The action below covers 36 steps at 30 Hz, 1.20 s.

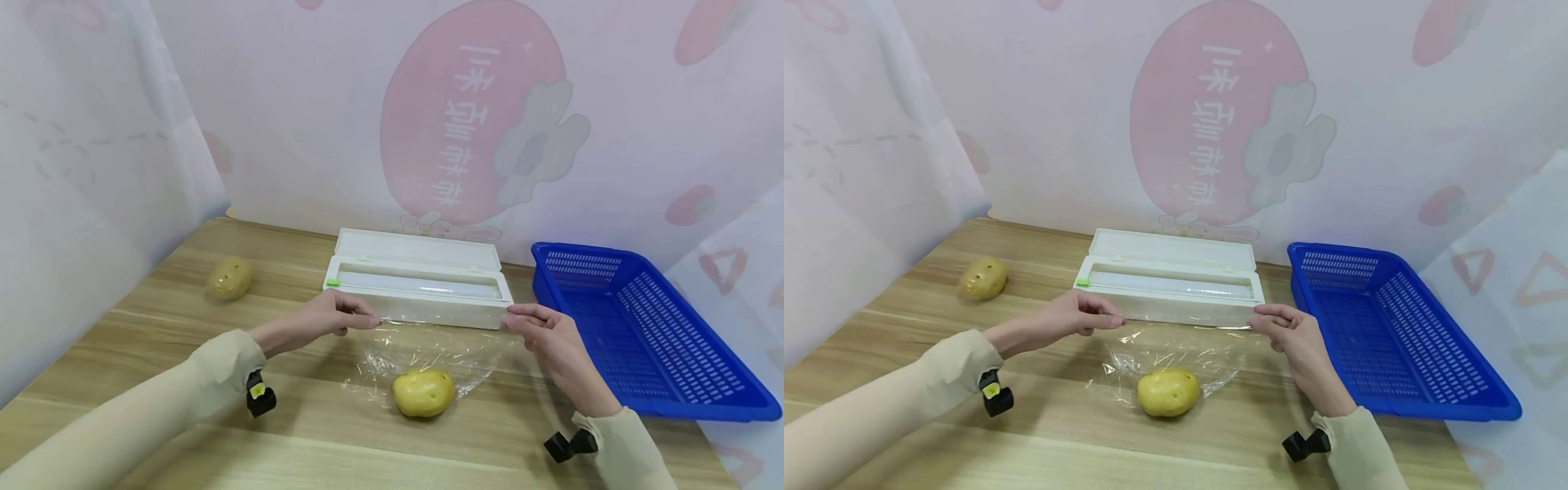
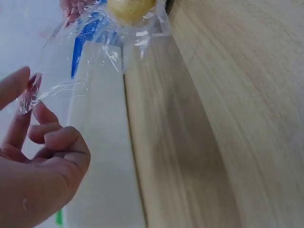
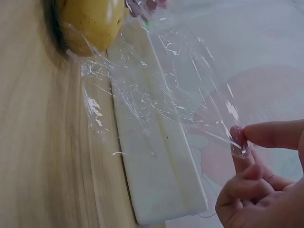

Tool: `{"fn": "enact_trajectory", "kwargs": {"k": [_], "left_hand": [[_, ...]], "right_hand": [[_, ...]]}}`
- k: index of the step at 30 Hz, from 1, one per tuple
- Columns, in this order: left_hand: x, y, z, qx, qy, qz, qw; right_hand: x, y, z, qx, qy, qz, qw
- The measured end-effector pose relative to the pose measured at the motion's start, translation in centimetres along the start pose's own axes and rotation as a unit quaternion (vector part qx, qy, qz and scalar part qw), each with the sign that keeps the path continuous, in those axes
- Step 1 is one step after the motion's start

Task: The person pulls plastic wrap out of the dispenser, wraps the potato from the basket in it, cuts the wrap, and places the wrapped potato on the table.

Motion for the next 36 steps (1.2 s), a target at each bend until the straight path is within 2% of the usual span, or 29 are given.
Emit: {"fn": "enact_trajectory", "kwargs": {"k": [2,4,8,10,13,15,18,22,26,28,30,33,36], "left_hand": [[-1.2,-0.7,0.0,0.02,0.006,0.04,0.999],[-2.3,-1.4,0.2,0.047,0.011,0.091,0.9947],[-4.3,-3.0,1.2,0.11,0.029,0.186,0.9758],[-4.8,-3.8,1.9,0.142,0.041,0.211,0.9661],[-5.2,-4.8,3.3,0.187,0.061,0.23,0.9532],[-5.1,-5.3,4.2,0.21,0.08,0.232,0.9463],[-4.6,-5.8,5.2,0.229,0.122,0.228,0.9384],[-3.9,-6.0,5.8,0.233,0.178,0.222,0.9301],[-3.2,-5.9,6.0,0.235,0.211,0.213,0.9246],[-2.9,-5.8,6.1,0.234,0.218,0.206,0.9249],[-2.4,-5.7,6.2,0.228,0.222,0.191,0.9285],[-1.7,-5.4,6.2,0.204,0.231,0.162,0.9376],[-1.1,-5.2,6.3,0.181,0.247,0.152,0.9397]], "right_hand": [[0.1,-0.7,0.1,0.012,-0.007,-0.009,0.9999],[0.1,-1.5,0.3,0.031,-0.015,-0.022,0.9992],[-0.2,-3.2,0.5,0.078,-0.057,-0.067,0.9931],[-0.4,-4.0,0.5,0.112,-0.08,-0.092,0.9863],[-0.6,-5.1,0.6,0.164,-0.104,-0.12,0.9736],[-0.9,-5.6,0.7,0.192,-0.114,-0.126,0.9666],[-1.6,-5.7,0.9,0.199,-0.126,-0.11,0.9657],[-2.7,-5.3,1.5,0.19,-0.161,-0.085,0.9647],[-3.5,-5.1,2.4,0.194,-0.214,-0.082,0.9538],[-3.8,-5.0,2.7,0.188,-0.237,-0.086,0.9491],[-3.9,-4.8,2.9,0.181,-0.256,-0.093,0.9449],[-4.2,-4.6,2.9,0.166,-0.279,-0.093,0.9414],[-4.3,-4.5,2.8,0.153,-0.293,-0.089,0.9396]]}}
Point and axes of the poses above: each hand's wrist, its own y-axis towards the middle knuckle, its own z-axis out of the palm, x = y × z, the point moved 6 cm from there along y, towards the middle knuckle, and after that the axes turned 11 degrees about z, right-handed, at the moved point
